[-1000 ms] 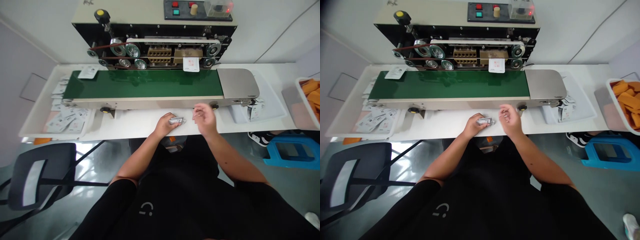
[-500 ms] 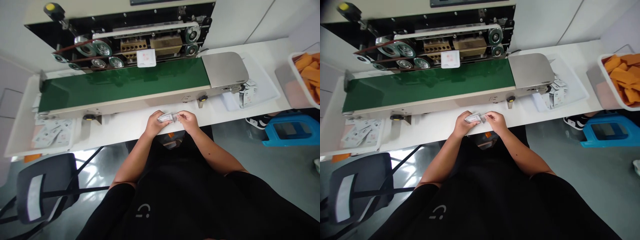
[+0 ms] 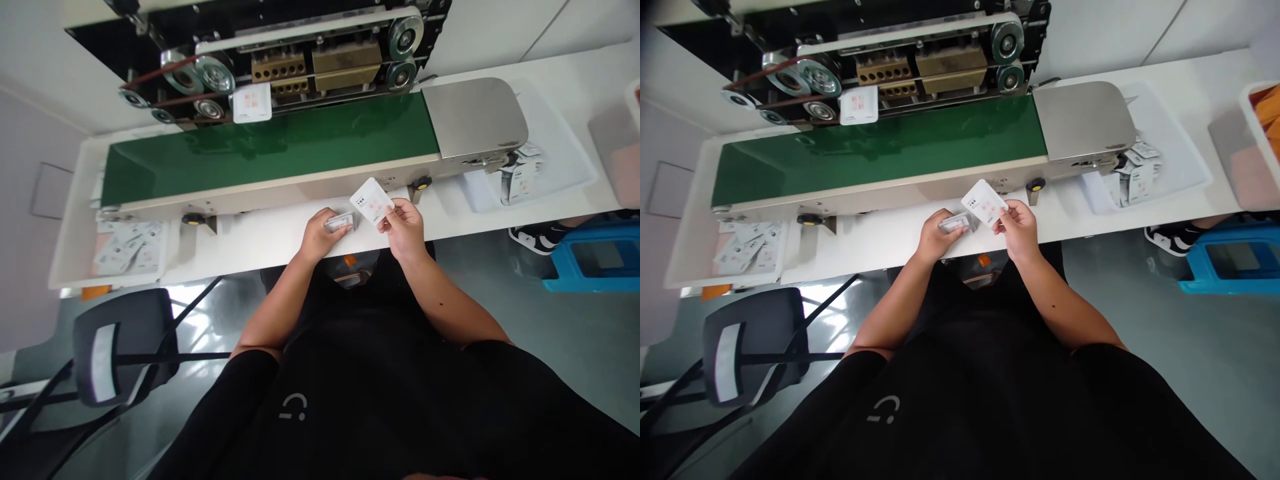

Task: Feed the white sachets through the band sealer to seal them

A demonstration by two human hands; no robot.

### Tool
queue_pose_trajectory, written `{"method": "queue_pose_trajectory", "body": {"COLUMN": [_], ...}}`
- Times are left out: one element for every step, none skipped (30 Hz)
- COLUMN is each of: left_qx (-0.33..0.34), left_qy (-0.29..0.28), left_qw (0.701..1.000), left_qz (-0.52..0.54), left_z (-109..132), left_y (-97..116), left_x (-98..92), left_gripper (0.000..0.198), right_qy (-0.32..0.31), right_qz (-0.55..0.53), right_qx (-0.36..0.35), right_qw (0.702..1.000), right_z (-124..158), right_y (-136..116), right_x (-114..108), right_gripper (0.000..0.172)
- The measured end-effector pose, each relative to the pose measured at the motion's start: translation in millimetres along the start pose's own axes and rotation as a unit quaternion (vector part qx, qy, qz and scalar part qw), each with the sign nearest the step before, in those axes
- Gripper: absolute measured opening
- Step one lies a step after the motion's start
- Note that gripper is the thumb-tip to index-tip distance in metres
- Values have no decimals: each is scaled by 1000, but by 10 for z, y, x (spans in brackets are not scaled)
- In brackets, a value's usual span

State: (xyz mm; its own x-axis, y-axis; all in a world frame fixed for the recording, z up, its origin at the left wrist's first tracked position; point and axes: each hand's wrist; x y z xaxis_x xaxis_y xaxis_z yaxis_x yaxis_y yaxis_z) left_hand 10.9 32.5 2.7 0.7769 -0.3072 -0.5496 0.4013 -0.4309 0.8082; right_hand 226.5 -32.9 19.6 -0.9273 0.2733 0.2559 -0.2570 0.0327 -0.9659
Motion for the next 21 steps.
{"method": "queue_pose_trajectory", "body": {"left_qx": [0, 0, 0, -1, -1, -1, 0, 1, 2, 3, 4, 6, 8, 9, 11, 11, 10, 10, 9, 9, 9], "left_qy": [2, 2, 2, 2, 1, 0, -2, -3, -4, -5, -7, -8, -9, -9, -8, -9, -9, -10, -11, -12, -12], "left_qw": [1000, 1000, 1000, 1000, 1000, 1000, 1000, 1000, 1000, 1000, 1000, 1000, 1000, 1000, 1000, 1000, 1000, 1000, 1000, 1000, 1000], "left_qz": [3, 5, 7, 9, 10, 12, 13, 14, 14, 13, 13, 14, 15, 16, 16, 16, 15, 14, 14, 14, 15], "left_z": [4, 7, 10, 12, 15, 16, 18, 19, 20, 20, 20, 19, 19, 18, 18, 19, 20, 22, 24, 26, 29], "left_y": [-2, -1, 1, 5, 8, 11, 12, 11, 7, 3, -3, -8, -12, -15, -17, -18, -18, -20, -21, -24, -27], "left_x": [1, 2, 3, 3, 2, 1, 0, -2, -3, -3, -4, -4, -4, -4, -5, -5, -6, -6, -7, -7, -7], "left_gripper": [42, 42, 40, 39, 38, 37, 35, 34, 33, 32, 32, 32, 31, 30, 30, 29, 28, 28, 28, 28, 28], "right_qy": [-6, -9, -10, -10, -6, 0, 8, 18, 28, 37, 46, 55, 66, 78, 93, 106, 116, 121, 119, 114, 108], "right_qz": [-5, -11, -16, -23, -31, -39, -46, -51, -54, -56, -56, -56, -56, -56, -55, -52, -47, -40, -31, -24, -16], "right_qx": [-4, -8, -12, -15, -17, -20, -22, -22, -23, -24, -25, -26, -24, -18, -7, 5, 19, 32, 42, 50, 56], "right_qw": [1000, 1000, 1000, 1000, 999, 999, 999, 998, 998, 997, 997, 997, 996, 995, 994, 993, 992, 991, 991, 992, 992], "right_z": [16, 24, 17, -8, -54, -122, -212, -319, -439, -566, -694, -817, -932, -1036, -1127, -1207, -1276, -1337, -1392, -1444, -1494], "right_y": [-90, -196, -315, -444, -579, -715, -848, -974, -1091, -1196, -1289, -1370, -1438, -1493, -1537, -1571, -1594, -1609, -1616, -1616, -1608], "right_x": [1, 1, -3, -12, -28, -51, -79, -112, -145, -175, -199, -212, -214, -204, -184, -158, -127, -97, -68, -44, -24], "right_gripper": [49, 47, 45, 42, 40, 38, 36, 33, 31, 28, 26, 23, 20, 17, 14, 13, 13, 14, 14, 15, 15]}}
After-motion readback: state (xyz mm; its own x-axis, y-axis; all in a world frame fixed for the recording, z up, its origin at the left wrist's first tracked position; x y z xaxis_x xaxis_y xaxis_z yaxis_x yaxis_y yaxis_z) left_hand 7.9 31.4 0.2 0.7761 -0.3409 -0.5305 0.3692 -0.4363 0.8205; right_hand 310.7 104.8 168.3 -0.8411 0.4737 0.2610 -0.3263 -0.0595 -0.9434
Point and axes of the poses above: each hand's wrist, its own z-axis away from the middle knuckle, its own x-axis out of the palm, y = z × x, and after that the axes turned 6 degrees about -y, right-handed
